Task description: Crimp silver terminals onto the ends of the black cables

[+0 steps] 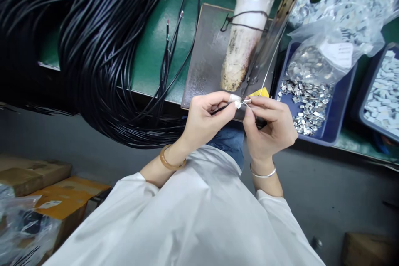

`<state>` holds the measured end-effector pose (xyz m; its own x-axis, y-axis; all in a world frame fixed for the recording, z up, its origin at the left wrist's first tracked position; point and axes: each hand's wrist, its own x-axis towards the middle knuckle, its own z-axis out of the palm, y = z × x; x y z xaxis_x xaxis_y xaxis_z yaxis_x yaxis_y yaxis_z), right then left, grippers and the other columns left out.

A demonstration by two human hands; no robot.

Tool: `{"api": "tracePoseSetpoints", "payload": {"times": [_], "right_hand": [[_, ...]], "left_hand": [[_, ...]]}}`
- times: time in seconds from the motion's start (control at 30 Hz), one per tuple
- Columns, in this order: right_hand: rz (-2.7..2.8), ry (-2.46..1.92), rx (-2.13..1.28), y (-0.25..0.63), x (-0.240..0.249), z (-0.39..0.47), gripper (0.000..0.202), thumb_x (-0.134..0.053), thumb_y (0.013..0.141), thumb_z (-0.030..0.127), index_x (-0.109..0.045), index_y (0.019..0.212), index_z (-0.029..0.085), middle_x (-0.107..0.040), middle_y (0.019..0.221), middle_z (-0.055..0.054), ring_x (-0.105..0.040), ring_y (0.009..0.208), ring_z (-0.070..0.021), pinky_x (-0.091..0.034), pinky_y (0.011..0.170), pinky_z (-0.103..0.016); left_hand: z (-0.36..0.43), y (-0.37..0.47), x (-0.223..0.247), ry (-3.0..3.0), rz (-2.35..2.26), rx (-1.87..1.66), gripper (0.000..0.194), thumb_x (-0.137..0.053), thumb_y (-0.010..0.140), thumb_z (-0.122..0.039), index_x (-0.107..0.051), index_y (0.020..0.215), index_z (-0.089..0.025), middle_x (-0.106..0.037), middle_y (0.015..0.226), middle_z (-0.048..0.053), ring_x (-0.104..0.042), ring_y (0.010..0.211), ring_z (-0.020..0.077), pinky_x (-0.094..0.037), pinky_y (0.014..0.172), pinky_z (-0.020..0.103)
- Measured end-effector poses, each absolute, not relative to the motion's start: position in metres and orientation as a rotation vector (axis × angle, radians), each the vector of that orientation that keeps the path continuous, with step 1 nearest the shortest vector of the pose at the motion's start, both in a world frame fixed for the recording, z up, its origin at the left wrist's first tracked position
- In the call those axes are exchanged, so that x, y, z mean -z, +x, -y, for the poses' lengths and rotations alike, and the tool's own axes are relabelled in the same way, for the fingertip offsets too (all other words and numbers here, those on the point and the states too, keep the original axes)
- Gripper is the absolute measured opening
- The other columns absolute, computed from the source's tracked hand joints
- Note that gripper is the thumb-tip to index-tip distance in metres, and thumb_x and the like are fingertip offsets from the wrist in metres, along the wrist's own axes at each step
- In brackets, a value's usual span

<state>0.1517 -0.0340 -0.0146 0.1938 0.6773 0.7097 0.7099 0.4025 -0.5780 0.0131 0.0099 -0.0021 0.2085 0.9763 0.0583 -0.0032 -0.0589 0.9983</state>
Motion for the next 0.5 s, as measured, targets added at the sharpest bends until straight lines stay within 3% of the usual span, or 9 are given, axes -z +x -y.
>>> {"api": "tracePoseSetpoints", "payload": {"times": [0.3,0.5], "right_hand": [[1.537,-1.268,0.035,0.154,0.019,0.039,0.016,-0.068,0.086,0.013,-0.061,0.094,0.024,-0.077,0.103,-0.001,-0.076,0.088,-0.0156,-0.063,0.077,-0.033],[1.512,-1.216,-0.049,0.162,0.018,0.047,0.012,-0.064,0.091,0.018,-0.063,0.100,0.025,-0.077,0.097,0.000,-0.076,0.087,-0.0176,-0.063,0.074,-0.034]], "left_hand": [[-0.011,0.011,0.005,1.261,-0.923,-1.040,0.014,-0.076,0.079,-0.030,-0.075,0.078,-0.016,-0.070,0.071,0.001,-0.060,0.062,0.0100,-0.051,0.060,0.021],[-0.005,0.009,0.005,1.383,-0.888,-0.905,0.011,-0.071,0.082,-0.023,-0.073,0.076,-0.014,-0.057,0.056,-0.003,-0.045,0.048,0.0055,-0.035,0.047,0.019]]}}
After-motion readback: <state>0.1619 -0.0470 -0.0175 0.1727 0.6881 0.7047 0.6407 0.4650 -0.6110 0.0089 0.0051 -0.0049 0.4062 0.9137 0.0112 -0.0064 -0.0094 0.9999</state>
